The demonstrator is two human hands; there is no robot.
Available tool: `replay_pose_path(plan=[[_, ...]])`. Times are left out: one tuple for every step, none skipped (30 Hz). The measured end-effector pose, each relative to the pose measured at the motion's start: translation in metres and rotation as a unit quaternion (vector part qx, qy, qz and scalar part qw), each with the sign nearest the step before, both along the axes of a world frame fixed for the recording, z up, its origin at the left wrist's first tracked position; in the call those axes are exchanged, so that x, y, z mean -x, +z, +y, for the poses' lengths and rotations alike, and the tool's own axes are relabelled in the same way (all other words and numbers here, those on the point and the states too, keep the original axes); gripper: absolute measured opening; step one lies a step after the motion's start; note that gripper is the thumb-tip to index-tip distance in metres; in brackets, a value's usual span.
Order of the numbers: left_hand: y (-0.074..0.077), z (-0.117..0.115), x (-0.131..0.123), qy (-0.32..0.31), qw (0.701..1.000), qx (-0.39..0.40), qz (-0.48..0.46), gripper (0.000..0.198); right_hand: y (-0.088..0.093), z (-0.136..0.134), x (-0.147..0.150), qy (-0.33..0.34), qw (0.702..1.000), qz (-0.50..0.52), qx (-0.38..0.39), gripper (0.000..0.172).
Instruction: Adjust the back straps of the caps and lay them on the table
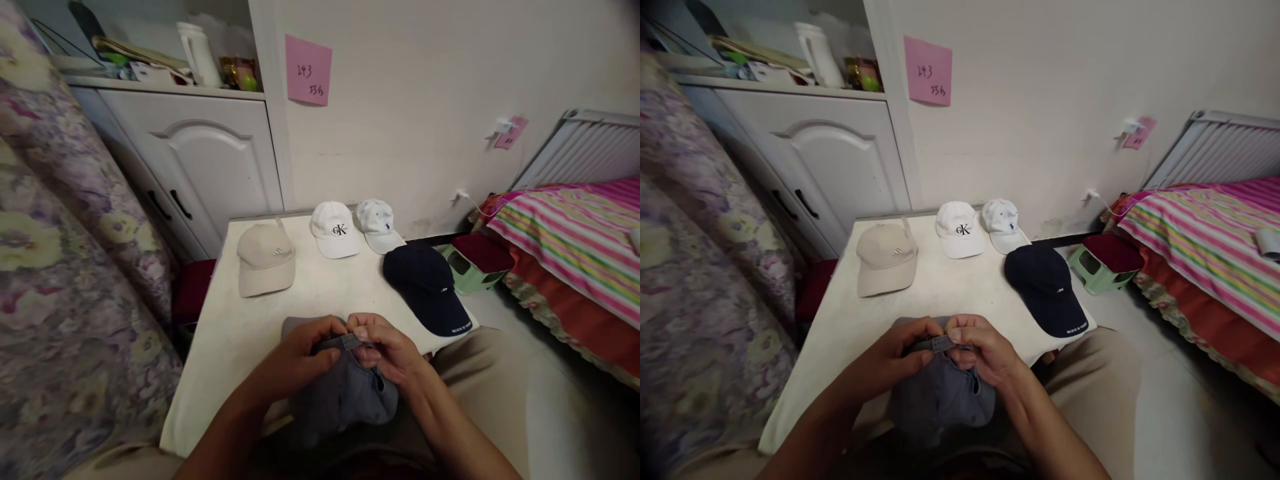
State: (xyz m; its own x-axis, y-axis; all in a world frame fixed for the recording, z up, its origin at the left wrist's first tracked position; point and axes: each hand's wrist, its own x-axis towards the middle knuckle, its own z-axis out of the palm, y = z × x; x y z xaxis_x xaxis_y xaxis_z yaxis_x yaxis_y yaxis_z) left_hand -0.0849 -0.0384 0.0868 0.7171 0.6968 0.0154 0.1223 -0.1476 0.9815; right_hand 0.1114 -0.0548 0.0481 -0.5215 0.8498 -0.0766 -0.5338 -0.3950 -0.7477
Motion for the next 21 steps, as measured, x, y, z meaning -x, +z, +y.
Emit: replay_pose_path(plan=[[0.001,0.001,0.001,0.008,1.000,-0.007,0.003,0.011,0.000,-0.001,0.004,0.000,1.000,0.014,0.007,0.020],[0.003,0.001,0.003,0.015,1.000,-0.015,0.009,0.012,0.000,-0.002,0.008,-0.002,1.000,0.024,0.012,0.021],[0.005,0.002,0.005,0.021,0.999,-0.025,0.015,0.013,0.000,-0.003,0.012,-0.004,0.999,0.031,0.016,0.022],[0.008,0.003,0.007,0.027,0.999,-0.038,0.020,0.013,0.000,-0.004,0.017,-0.008,0.999,0.038,0.020,0.023],[0.011,0.003,0.010,0.035,0.997,-0.056,0.027,0.014,0.000,-0.005,0.023,-0.014,0.999,0.044,0.024,0.023],[0.014,0.003,0.013,0.044,0.995,-0.077,0.035,0.015,0.000,-0.006,0.028,-0.023,0.998,0.048,0.027,0.024],[0.017,0.003,0.015,0.055,0.993,-0.099,0.044,0.016,0.000,-0.007,0.032,-0.035,0.998,0.049,0.027,0.024],[0.020,0.002,0.017,0.066,0.989,-0.121,0.054,0.017,0.000,-0.007,0.036,-0.052,0.997,0.046,0.025,0.023],[0.022,0.001,0.019,0.078,0.985,-0.139,0.066,0.019,0.001,-0.007,0.039,-0.070,0.997,0.038,0.021,0.022],[0.022,-0.001,0.019,0.089,0.982,-0.149,0.078,0.020,0.002,-0.007,0.041,-0.087,0.996,0.028,0.017,0.021],[0.022,-0.002,0.019,0.100,0.979,-0.152,0.089,0.020,0.002,-0.006,0.042,-0.102,0.995,0.017,0.014,0.021],[0.021,-0.004,0.019,0.111,0.978,-0.148,0.096,0.021,0.003,-0.005,0.042,-0.114,0.993,0.009,0.013,0.020],[0.019,-0.005,0.018,0.120,0.978,-0.140,0.100,0.020,0.003,-0.005,0.042,-0.123,0.992,0.004,0.014,0.020],[0.016,-0.005,0.016,0.127,0.978,-0.129,0.101,0.020,0.002,-0.004,0.041,-0.129,0.991,0.003,0.015,0.020],[0.013,-0.005,0.015,0.133,0.979,-0.117,0.099,0.020,0.001,-0.004,0.041,-0.131,0.991,0.003,0.017,0.020],[0.010,-0.004,0.015,0.138,0.980,-0.107,0.096,0.020,0.000,-0.003,0.040,-0.130,0.991,0.004,0.020,0.020],[0.007,-0.003,0.014,0.143,0.981,-0.096,0.092,0.020,-0.002,-0.003,0.040,-0.123,0.992,0.003,0.023,0.020],[0.004,-0.002,0.013,0.146,0.982,-0.087,0.088,0.022,-0.004,-0.003,0.040,-0.115,0.993,0.003,0.029,0.020],[0.002,0.000,0.013,0.147,0.983,-0.079,0.083,0.023,-0.006,-0.003,0.041,-0.106,0.994,0.002,0.036,0.021],[0.001,0.001,0.013,0.144,0.983,-0.076,0.079,0.024,-0.008,-0.003,0.041,-0.098,0.994,0.003,0.044,0.021],[0.000,0.002,0.012,0.142,0.984,-0.078,0.080,0.023,-0.009,-0.003,0.042,-0.094,0.994,0.006,0.052,0.021]])
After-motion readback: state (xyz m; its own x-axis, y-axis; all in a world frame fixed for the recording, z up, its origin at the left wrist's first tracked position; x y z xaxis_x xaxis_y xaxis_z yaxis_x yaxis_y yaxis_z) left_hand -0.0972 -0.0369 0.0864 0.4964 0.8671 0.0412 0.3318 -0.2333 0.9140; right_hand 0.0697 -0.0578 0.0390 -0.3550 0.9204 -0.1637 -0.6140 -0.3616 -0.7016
